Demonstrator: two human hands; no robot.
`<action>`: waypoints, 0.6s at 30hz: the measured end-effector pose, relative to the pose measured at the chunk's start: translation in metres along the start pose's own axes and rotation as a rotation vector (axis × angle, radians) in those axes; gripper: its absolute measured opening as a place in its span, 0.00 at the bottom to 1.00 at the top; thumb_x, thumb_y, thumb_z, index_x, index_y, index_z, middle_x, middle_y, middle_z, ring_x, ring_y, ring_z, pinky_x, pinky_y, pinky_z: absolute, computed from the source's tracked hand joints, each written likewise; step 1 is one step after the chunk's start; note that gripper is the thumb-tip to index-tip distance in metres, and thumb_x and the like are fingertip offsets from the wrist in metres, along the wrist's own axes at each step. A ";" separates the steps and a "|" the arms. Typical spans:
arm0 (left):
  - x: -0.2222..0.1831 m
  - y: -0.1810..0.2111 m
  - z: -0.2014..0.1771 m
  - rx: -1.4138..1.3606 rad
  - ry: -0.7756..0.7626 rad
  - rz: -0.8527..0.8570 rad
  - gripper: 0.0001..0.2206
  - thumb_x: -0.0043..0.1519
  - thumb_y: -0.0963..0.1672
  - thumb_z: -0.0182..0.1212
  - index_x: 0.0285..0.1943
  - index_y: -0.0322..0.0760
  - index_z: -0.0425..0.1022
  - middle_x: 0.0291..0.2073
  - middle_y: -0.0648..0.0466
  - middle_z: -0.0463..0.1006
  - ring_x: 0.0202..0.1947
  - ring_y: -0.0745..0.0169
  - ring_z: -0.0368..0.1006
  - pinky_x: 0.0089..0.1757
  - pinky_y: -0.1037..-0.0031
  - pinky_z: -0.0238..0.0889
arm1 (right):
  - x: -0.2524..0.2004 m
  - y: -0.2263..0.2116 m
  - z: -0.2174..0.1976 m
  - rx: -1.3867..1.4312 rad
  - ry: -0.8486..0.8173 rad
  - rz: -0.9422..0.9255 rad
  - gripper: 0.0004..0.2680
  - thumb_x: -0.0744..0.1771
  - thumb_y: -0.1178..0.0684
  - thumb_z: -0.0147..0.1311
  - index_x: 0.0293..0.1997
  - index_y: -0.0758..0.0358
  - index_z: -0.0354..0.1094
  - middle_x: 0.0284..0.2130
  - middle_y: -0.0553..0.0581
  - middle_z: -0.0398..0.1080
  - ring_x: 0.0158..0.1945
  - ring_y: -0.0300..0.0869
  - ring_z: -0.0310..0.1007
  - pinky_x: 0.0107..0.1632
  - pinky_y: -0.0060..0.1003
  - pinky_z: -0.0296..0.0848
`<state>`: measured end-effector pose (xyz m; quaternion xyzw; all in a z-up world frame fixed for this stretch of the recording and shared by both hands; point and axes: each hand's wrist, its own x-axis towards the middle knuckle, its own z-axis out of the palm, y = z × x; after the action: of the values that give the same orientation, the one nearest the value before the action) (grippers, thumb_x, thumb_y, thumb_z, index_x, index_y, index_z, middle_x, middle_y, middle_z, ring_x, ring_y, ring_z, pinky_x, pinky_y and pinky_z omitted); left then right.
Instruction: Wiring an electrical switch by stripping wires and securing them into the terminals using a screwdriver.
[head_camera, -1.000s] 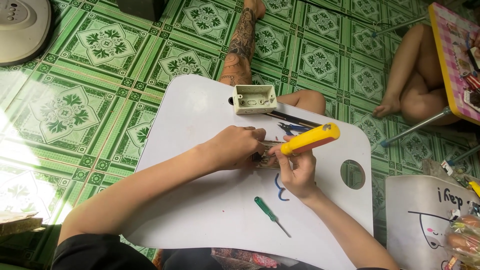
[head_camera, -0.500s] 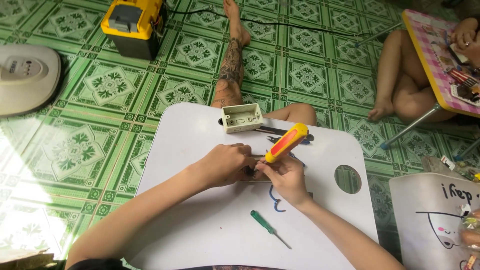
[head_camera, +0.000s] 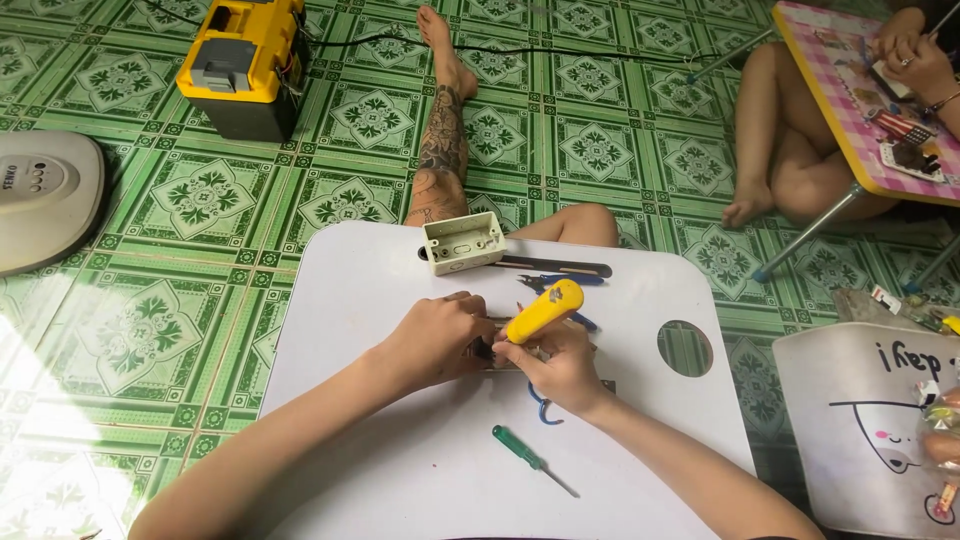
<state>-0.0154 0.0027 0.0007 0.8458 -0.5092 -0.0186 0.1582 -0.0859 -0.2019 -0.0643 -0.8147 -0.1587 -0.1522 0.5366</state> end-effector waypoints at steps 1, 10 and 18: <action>0.000 0.000 -0.001 0.000 -0.002 -0.001 0.10 0.49 0.46 0.77 0.37 0.43 0.84 0.36 0.48 0.82 0.40 0.52 0.80 0.37 0.65 0.78 | 0.000 -0.004 -0.001 0.002 0.000 0.001 0.06 0.65 0.55 0.65 0.43 0.59 0.74 0.35 0.58 0.77 0.41 0.45 0.83 0.53 0.40 0.78; 0.001 0.004 -0.002 0.021 0.005 -0.004 0.10 0.48 0.46 0.78 0.35 0.43 0.84 0.34 0.49 0.82 0.38 0.55 0.80 0.35 0.67 0.78 | -0.008 0.009 0.003 0.074 -0.038 0.048 0.08 0.65 0.55 0.66 0.43 0.60 0.70 0.34 0.56 0.77 0.40 0.43 0.83 0.53 0.37 0.77; 0.002 0.004 0.003 0.039 0.047 0.017 0.11 0.47 0.47 0.78 0.34 0.43 0.84 0.31 0.49 0.82 0.37 0.55 0.79 0.34 0.67 0.77 | 0.002 -0.009 -0.002 0.103 -0.072 -0.082 0.06 0.65 0.58 0.64 0.44 0.58 0.73 0.32 0.56 0.75 0.36 0.43 0.81 0.51 0.37 0.77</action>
<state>-0.0180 -0.0013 -0.0005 0.8446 -0.5127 0.0127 0.1535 -0.0875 -0.1999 -0.0556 -0.7837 -0.2186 -0.1361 0.5652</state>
